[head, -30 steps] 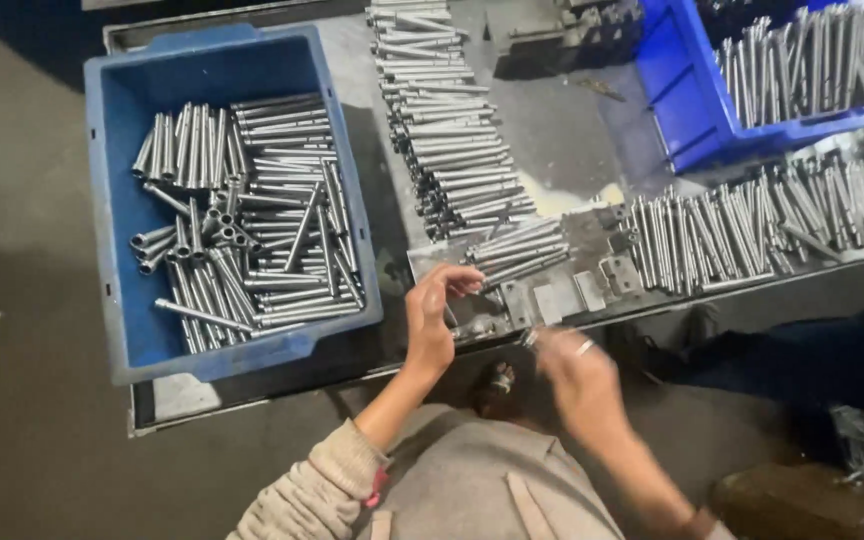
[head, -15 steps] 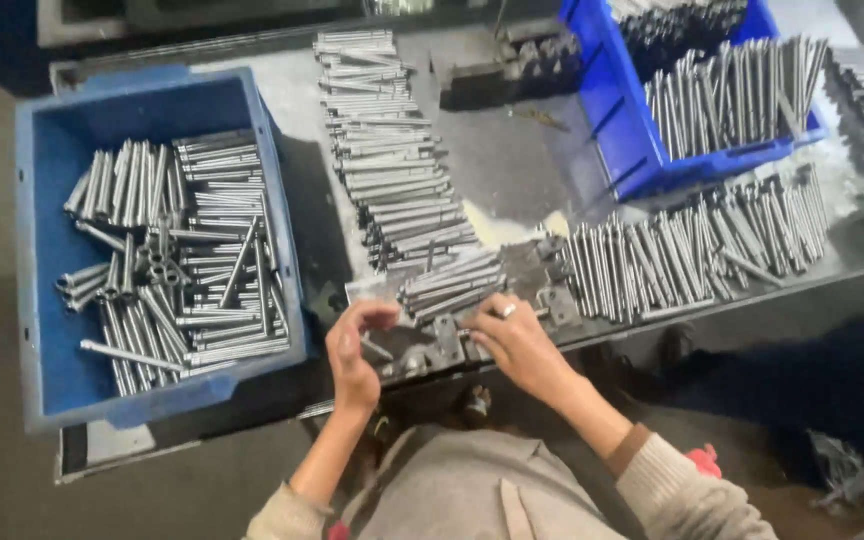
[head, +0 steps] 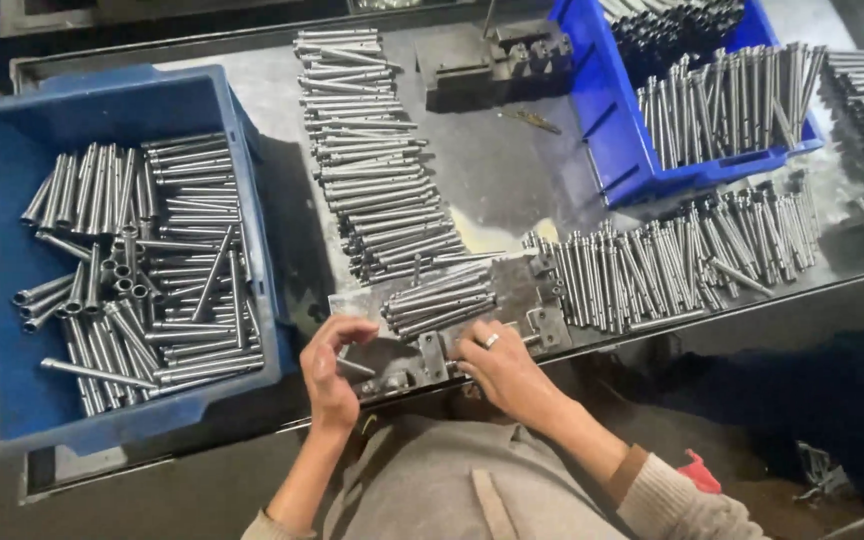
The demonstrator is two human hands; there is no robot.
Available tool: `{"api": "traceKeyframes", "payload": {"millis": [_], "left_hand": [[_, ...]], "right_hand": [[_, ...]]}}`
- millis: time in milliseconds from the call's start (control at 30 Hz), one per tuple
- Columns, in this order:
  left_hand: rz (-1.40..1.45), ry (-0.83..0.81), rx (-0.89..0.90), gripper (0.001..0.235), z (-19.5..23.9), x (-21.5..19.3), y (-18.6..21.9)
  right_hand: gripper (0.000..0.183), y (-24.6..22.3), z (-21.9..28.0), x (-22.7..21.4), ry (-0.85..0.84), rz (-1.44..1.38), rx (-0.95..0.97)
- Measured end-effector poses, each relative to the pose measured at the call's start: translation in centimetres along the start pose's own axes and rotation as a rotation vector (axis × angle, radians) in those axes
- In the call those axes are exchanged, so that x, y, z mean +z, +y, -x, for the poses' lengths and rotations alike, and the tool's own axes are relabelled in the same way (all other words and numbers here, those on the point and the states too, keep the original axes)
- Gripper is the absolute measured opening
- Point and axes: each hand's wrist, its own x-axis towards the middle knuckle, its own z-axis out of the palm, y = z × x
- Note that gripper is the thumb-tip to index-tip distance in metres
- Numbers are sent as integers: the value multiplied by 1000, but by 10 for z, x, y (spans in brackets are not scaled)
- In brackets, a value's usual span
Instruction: Assembling small metal tubes into a circular jig to create a bundle.
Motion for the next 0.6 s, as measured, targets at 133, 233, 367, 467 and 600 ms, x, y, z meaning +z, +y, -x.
{"api": "traceKeyframes", "payload": {"millis": [133,233,367,467,600], "left_hand": [[37,-10,3,74,-4,2,3],[107,-59,79,72,3,0,9],[137,-47,57,69,6,-2,4],[120,-11,23,77,3,3,-1],[193,-54,78,74,-4,5,7]], "right_hand": [[19,1,6,6,-10,-18,28],[8,-61,54,-30,-280,-255,121],[33,36,73,-49,307,-434,477],[24,126,65,-71,664,362,456],[60,82,36,-80,604,278,533]]}}
